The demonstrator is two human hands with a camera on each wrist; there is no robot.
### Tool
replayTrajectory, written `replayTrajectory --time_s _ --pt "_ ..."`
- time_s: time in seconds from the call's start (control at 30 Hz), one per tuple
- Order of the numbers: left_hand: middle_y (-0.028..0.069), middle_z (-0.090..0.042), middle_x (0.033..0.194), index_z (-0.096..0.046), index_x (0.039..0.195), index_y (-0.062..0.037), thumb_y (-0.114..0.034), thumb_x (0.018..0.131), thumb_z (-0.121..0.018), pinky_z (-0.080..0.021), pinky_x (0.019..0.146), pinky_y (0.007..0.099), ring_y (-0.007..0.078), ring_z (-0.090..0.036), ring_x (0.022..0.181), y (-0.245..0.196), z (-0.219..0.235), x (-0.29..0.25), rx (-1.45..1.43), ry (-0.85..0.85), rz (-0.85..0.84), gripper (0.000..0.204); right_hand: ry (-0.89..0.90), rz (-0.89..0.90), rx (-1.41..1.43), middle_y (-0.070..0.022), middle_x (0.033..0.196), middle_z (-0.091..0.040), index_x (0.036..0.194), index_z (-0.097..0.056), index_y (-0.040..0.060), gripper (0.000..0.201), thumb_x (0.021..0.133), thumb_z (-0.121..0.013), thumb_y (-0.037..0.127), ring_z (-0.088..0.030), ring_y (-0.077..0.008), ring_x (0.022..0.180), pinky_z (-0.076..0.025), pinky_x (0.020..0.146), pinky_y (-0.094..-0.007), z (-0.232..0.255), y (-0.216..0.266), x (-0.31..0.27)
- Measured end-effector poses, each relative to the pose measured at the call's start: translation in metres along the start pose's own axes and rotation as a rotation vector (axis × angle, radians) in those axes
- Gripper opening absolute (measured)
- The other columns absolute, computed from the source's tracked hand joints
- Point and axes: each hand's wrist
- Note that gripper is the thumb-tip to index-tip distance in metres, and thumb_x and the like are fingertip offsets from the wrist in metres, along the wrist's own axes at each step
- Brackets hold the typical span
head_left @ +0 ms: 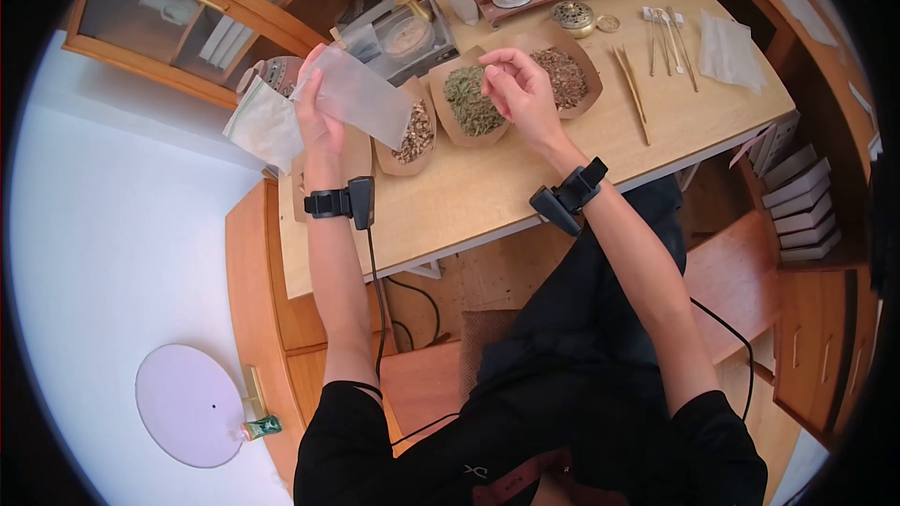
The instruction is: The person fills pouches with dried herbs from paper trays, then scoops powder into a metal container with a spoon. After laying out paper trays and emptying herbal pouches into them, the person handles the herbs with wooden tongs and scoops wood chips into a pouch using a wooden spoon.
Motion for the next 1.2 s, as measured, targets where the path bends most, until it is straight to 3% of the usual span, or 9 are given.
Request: replayTrajectory --time_s 0.07,0.43,0.6,0.73,0.77,0.8,0.87,1.03,1.2 --pt "0.0211 -0.048 0.139 -0.040 0.140 -0.0004 -0.023 0.086 -0.061 -0.035 0.111 0.0421 0.0300 -0.046 0.130 -0.002 0.009 0.001 0.122 0.097 0.037 0.062 0.015 -0.010 -0.017 -0.0008 0.074 -0.060 0.108 -0.059 0.0025 0.015 0.097 -0.053 0.010 -0.044 -0.0026 0.053 -0.034 0.047 -0.0184 -0.002 -0.001 0.001" --pt "0.0226 -0.044 0.141 -0.034 0.144 -0.0022 -0.014 0.075 -0.067 -0.034 0.113 0.0481 0.0355 -0.041 0.134 -0.016 0.011 0.005 -0.005 0.300 0.009 0.078 0.147 -0.076 -0.262 -0.0006 0.080 -0.061 0.108 -0.059 0.0026 0.016 0.097 -0.053 0.012 -0.052 -0.0034 0.065 -0.041 0.055 -0.0198 -0.020 0.004 0.011" --pt "0.0232 -0.043 0.141 -0.031 0.146 -0.0018 -0.017 0.075 -0.069 -0.034 0.112 0.0538 0.0365 -0.042 0.134 -0.018 0.015 0.018 -0.006 0.429 0.024 0.082 0.253 -0.090 -0.624 -0.0059 0.085 -0.063 0.112 -0.057 -0.0017 0.027 0.092 -0.060 0.016 -0.059 -0.0114 0.074 -0.049 0.068 -0.0283 -0.040 0.006 0.026" --pt "0.0233 -0.045 0.140 -0.031 0.146 -0.0016 -0.019 0.074 -0.072 -0.036 0.111 0.0523 0.0353 -0.045 0.131 -0.020 0.022 0.033 -0.013 0.530 0.035 0.084 0.343 -0.018 -0.779 -0.0124 0.091 -0.067 0.115 -0.057 -0.0014 0.034 0.088 -0.064 0.017 -0.065 -0.0226 0.076 -0.052 0.071 -0.0352 -0.055 0.001 0.037" --pt "0.0230 -0.045 0.139 -0.031 0.146 -0.0016 -0.019 0.074 -0.072 -0.037 0.111 0.0516 0.0349 -0.046 0.130 -0.020 0.022 0.037 -0.030 0.556 0.055 0.084 0.373 -0.082 -0.812 -0.0165 0.098 -0.067 0.117 -0.056 -0.0016 0.038 0.086 -0.066 0.017 -0.066 -0.0287 0.086 -0.051 0.078 -0.0378 -0.059 0.004 0.040" --pt "0.0230 -0.045 0.139 -0.031 0.146 -0.0016 -0.019 0.074 -0.072 -0.037 0.111 0.0516 0.0349 -0.046 0.130 -0.021 0.022 0.039 -0.038 0.549 0.031 0.084 0.389 -0.070 -0.829 -0.0165 0.098 -0.067 0.117 -0.056 -0.0016 0.038 0.086 -0.066 0.017 -0.066 -0.0287 0.086 -0.051 0.078 -0.0378 -0.063 0.005 0.043" --pt "0.0223 -0.046 0.139 -0.031 0.146 -0.0022 -0.019 0.075 -0.072 -0.038 0.110 0.0497 0.0344 -0.049 0.127 -0.022 0.024 0.041 -0.005 0.628 0.057 0.083 0.443 -0.037 -0.954 -0.0107 0.106 -0.062 0.126 -0.053 0.0016 0.043 0.088 -0.067 0.017 -0.059 -0.0162 0.080 -0.050 0.075 -0.0315 -0.068 -0.002 0.049" --pt "0.0215 -0.046 0.140 -0.032 0.146 -0.0037 -0.021 0.075 -0.071 -0.040 0.108 0.0440 0.0315 -0.050 0.126 -0.021 0.029 0.044 0.009 0.647 0.014 0.083 0.528 -0.048 -1.060 -0.0141 0.114 -0.062 0.128 -0.052 0.0014 0.049 0.086 -0.069 0.019 -0.061 -0.0204 0.084 -0.050 0.079 -0.0334 -0.081 -0.020 0.060" --pt "0.0212 -0.048 0.139 -0.034 0.146 -0.0038 -0.024 0.074 -0.071 -0.041 0.106 0.0391 0.0276 -0.050 0.126 -0.025 0.032 0.044 -0.010 0.649 0.005 0.083 0.541 -0.060 -1.163 -0.0120 0.106 -0.066 0.122 -0.058 0.0001 0.042 0.085 -0.070 0.018 -0.062 -0.0187 0.080 -0.051 0.075 -0.0332 -0.088 -0.034 0.073"
Point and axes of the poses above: each hand's wrist, its own x-axis towards the middle knuckle, its own z-axis out of the back of the hand, y = z × x
